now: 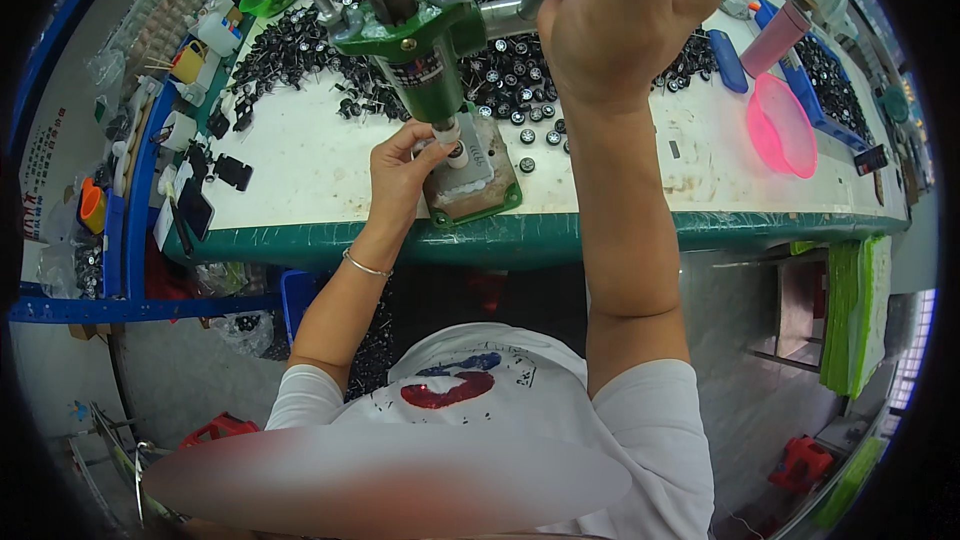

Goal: The person assembles small black plastic components using a manual press machine.

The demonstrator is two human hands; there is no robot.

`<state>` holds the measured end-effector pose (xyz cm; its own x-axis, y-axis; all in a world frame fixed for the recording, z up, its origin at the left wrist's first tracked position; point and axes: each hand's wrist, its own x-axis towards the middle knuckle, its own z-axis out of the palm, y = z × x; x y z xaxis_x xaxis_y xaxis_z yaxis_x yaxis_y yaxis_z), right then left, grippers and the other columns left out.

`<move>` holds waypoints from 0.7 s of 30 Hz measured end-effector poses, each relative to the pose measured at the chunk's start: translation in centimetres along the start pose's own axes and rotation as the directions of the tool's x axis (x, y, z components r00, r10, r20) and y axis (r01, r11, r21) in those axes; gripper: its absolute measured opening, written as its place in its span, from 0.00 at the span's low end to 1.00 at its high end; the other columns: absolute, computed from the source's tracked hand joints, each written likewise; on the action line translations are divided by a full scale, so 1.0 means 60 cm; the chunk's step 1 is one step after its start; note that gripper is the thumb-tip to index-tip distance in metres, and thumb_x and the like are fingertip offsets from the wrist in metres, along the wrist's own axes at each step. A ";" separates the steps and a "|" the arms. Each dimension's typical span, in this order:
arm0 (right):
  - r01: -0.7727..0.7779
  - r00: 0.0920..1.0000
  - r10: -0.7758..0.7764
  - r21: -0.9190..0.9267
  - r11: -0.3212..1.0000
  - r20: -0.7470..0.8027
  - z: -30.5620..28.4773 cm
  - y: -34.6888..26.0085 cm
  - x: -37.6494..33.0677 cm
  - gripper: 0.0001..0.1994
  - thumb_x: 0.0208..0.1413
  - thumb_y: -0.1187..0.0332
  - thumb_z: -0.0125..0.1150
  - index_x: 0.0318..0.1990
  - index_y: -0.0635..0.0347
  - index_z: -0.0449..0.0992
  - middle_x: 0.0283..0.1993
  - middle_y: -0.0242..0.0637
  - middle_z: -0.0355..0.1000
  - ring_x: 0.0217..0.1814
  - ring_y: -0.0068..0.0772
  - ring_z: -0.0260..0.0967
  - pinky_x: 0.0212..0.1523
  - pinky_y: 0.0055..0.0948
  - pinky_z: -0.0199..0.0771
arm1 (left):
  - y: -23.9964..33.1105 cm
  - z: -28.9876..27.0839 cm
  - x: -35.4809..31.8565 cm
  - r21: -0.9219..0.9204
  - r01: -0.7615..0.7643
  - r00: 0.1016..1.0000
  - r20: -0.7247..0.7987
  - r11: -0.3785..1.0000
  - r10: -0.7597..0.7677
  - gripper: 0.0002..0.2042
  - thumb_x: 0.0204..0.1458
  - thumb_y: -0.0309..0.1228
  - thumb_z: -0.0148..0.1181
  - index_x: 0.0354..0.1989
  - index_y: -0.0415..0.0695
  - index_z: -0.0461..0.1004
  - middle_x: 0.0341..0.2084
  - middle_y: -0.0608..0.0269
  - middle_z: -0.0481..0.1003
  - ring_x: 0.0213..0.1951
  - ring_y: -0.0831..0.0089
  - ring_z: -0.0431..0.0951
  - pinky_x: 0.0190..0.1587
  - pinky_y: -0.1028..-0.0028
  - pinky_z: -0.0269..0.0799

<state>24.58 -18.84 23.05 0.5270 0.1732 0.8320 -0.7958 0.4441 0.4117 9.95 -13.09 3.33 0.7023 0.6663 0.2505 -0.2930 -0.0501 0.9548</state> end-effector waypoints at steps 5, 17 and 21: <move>-0.050 0.996 0.068 -0.259 0.965 0.060 0.000 -0.004 0.005 0.18 0.61 0.64 0.52 0.20 0.49 0.56 0.12 0.21 0.45 0.10 0.13 0.35 0.09 0.19 0.37 | -0.006 -0.004 -0.004 -0.042 0.043 0.999 -0.023 0.998 -0.044 0.04 0.50 0.22 0.64 0.34 0.37 0.79 0.31 0.71 0.75 0.32 0.84 0.75 0.35 0.84 0.70; -0.839 0.545 0.697 -0.307 0.450 -0.466 -0.125 -0.087 0.125 0.11 0.63 0.63 0.54 0.32 0.59 0.71 0.23 0.25 0.64 0.22 0.17 0.61 0.23 0.19 0.62 | 0.008 0.002 0.002 -0.064 0.112 0.992 -0.053 0.992 -0.115 0.06 0.50 0.27 0.65 0.34 0.40 0.79 0.27 0.71 0.76 0.31 0.86 0.72 0.35 0.83 0.67; -0.528 0.848 -0.132 -0.799 -0.290 -0.513 -0.058 -0.025 0.058 0.13 0.63 0.61 0.53 0.39 0.63 0.74 0.31 0.33 0.71 0.30 0.20 0.67 0.32 0.19 0.67 | 0.023 -0.034 -0.003 0.061 0.120 0.989 -0.093 0.991 -0.114 0.06 0.49 0.27 0.66 0.34 0.39 0.79 0.26 0.71 0.76 0.30 0.85 0.72 0.35 0.82 0.68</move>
<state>28.66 -15.84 24.03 0.7052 0.5388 0.4608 0.1905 0.4820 -0.8552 8.10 -11.74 4.30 0.6674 0.7342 0.1243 -0.1666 -0.0154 0.9859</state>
